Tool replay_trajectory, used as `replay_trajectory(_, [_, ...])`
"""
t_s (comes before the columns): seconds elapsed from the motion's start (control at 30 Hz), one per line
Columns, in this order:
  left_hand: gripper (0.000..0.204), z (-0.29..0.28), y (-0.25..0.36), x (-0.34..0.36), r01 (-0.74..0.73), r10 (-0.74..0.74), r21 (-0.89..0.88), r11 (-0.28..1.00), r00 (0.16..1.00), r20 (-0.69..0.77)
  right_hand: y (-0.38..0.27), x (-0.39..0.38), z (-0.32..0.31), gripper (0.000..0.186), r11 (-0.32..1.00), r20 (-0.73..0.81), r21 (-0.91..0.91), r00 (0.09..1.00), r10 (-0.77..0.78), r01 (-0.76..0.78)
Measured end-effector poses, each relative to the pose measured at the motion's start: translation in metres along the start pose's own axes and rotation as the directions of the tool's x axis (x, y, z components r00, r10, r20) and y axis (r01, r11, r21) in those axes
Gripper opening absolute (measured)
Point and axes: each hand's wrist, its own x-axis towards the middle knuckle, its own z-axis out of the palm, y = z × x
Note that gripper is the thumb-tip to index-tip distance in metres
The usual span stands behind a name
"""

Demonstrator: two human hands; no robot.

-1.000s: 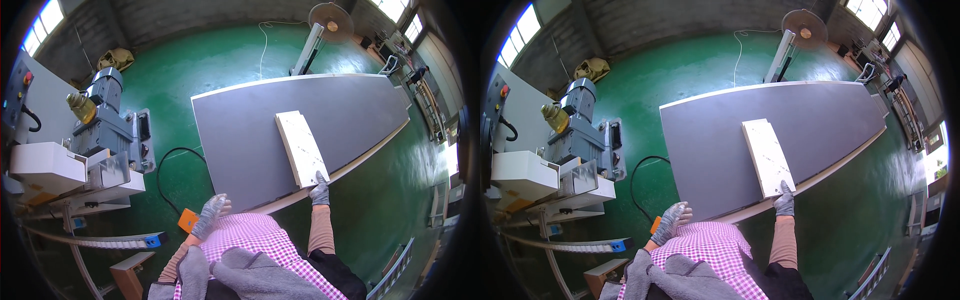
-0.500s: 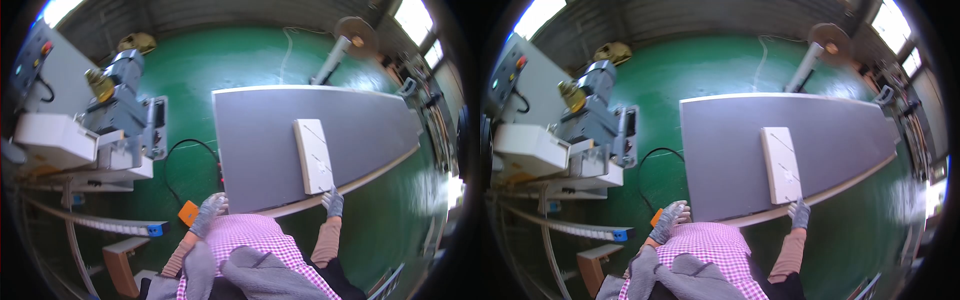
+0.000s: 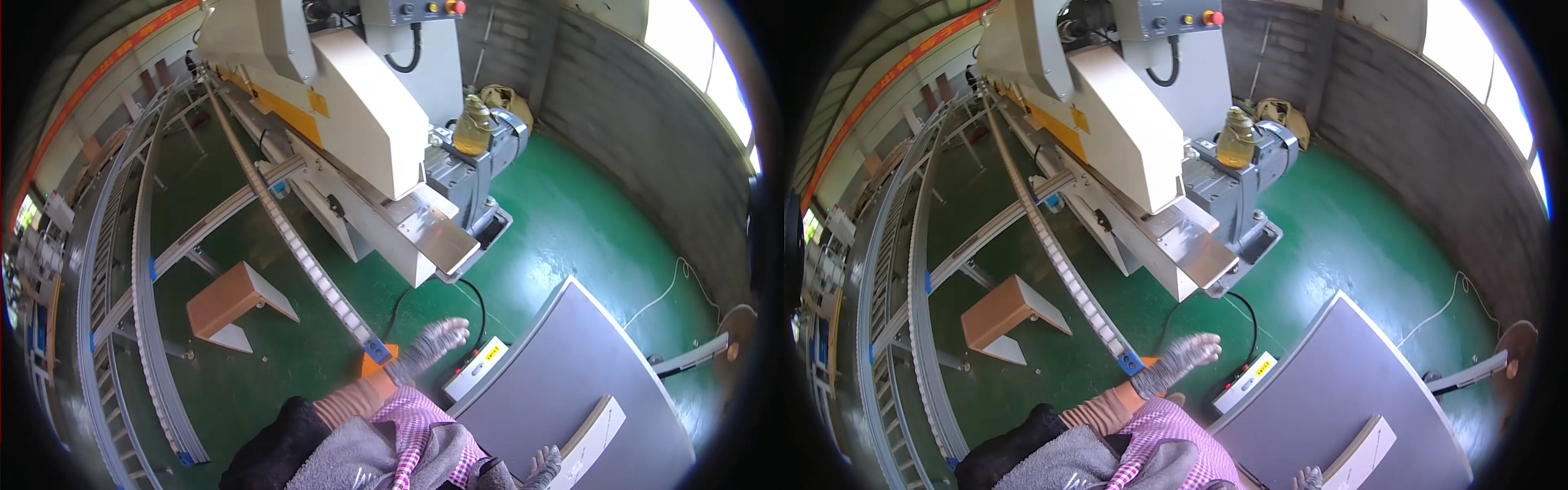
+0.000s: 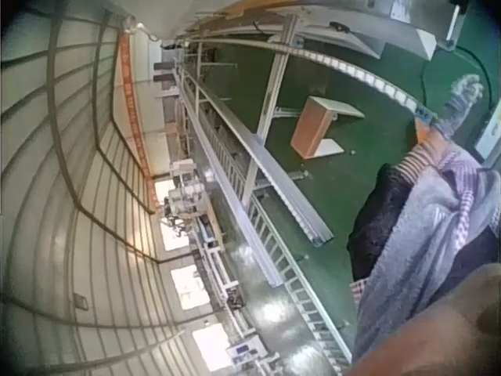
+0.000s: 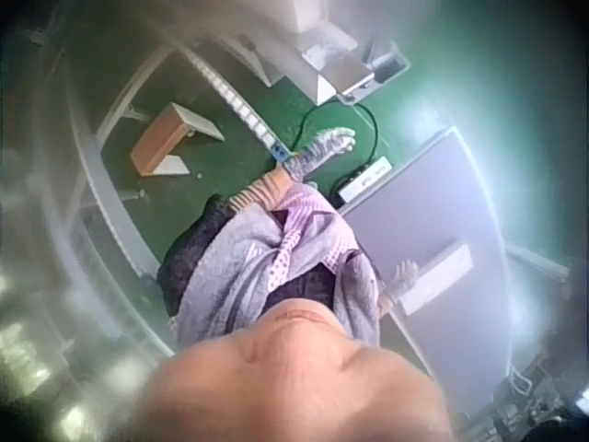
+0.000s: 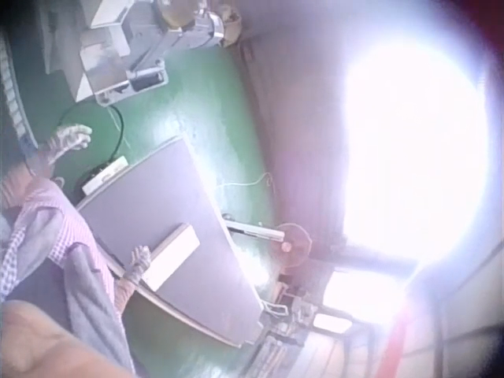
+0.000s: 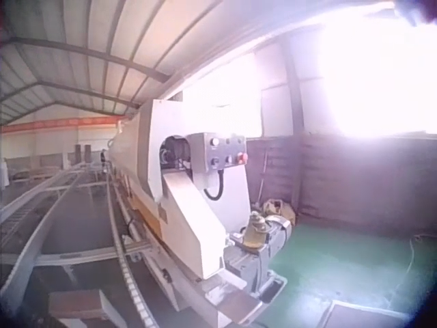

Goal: The person feeds boards into a machine, walks along the conveyor system to where another person is stacking processed items, and handles small wooden panels on a work table.

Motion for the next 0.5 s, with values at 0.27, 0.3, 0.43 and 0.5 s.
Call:
replay_trajectory(0.27, [0.035,-0.085,0.087,-0.017,-0.193,0.218,0.103,0.976,0.885,-0.411,0.028,0.063,0.095,0.048,0.976,0.099,-0.217,0.995,0.023,-0.001])
replay_trajectory(0.3, [0.034,-0.094,0.090,-0.020,-0.221,0.235,0.084,0.972,0.861,-0.451,0.028,0.059,0.108,0.048,0.975,0.103,-0.221,0.994,0.023,0.000])
replay_trajectory(0.43, [0.029,-0.121,0.089,-0.026,-0.205,0.163,-0.003,0.979,0.787,-0.595,0.031,0.044,0.137,0.042,0.945,0.203,-0.327,0.976,0.074,-0.004])
replay_trajectory(0.5, [0.028,-0.127,0.087,-0.026,-0.197,0.141,-0.019,0.980,0.764,-0.630,0.029,0.034,0.145,0.041,0.916,0.239,-0.398,0.969,0.058,0.043])
